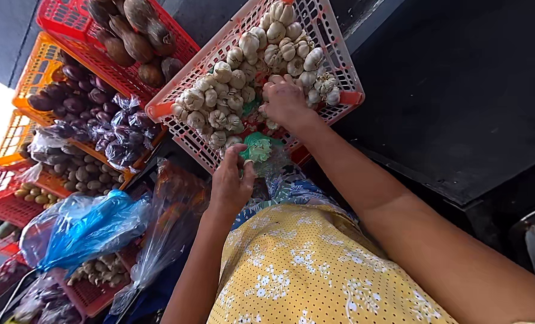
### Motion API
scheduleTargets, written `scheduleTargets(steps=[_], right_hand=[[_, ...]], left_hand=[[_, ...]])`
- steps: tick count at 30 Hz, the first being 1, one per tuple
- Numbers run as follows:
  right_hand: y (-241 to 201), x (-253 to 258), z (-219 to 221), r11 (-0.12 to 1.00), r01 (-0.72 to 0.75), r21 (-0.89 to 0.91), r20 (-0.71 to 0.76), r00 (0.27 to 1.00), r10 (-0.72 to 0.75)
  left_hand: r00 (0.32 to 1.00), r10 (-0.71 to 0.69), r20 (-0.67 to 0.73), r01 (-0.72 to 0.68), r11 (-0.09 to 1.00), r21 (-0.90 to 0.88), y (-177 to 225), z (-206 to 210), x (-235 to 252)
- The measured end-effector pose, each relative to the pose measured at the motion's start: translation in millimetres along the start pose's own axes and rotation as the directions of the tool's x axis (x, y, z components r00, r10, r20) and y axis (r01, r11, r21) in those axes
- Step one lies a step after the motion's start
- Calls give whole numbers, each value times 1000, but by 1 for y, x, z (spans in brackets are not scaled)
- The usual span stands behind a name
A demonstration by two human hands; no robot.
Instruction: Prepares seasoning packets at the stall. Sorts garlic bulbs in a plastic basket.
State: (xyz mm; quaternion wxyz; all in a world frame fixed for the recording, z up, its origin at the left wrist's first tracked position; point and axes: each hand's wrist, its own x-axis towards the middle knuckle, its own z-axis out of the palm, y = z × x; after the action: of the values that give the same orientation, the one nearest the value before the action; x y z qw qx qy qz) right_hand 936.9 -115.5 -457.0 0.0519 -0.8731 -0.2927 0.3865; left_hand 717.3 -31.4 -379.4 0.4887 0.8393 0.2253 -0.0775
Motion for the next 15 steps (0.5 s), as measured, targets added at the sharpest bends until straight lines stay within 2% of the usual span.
scheduleTargets(steps=[3,5,6,8,11,13,15], right_hand=[[2,49,47,982,13,-186,47,999,-4],[3,62,75,965,43,-260,-12,999,-48],[4,65,84,964,44,-261,-75,995,-65],[9,65,92,977,40,-208,-162,984,-75],[17,59,90,987,105,-125,-195,972,-129],[25,51,90,976,201,-86,-319,922,-218],[28,34,84,962,273,-26,-412,874,-259]], left_hand=[[991,-55,-123,49,997,-58,-5,-14,9],[977,-158,-145,122,965,-231,-13,-22,17],[962,-238,-133,173,910,-376,-15,-25,22],[913,-400,-84,239,689,-684,-16,-28,31],[831,-555,44,271,334,-903,-21,-27,44],[803,-588,98,288,239,-927,-29,-22,53],[802,-585,120,320,252,-913,-36,-14,57]])
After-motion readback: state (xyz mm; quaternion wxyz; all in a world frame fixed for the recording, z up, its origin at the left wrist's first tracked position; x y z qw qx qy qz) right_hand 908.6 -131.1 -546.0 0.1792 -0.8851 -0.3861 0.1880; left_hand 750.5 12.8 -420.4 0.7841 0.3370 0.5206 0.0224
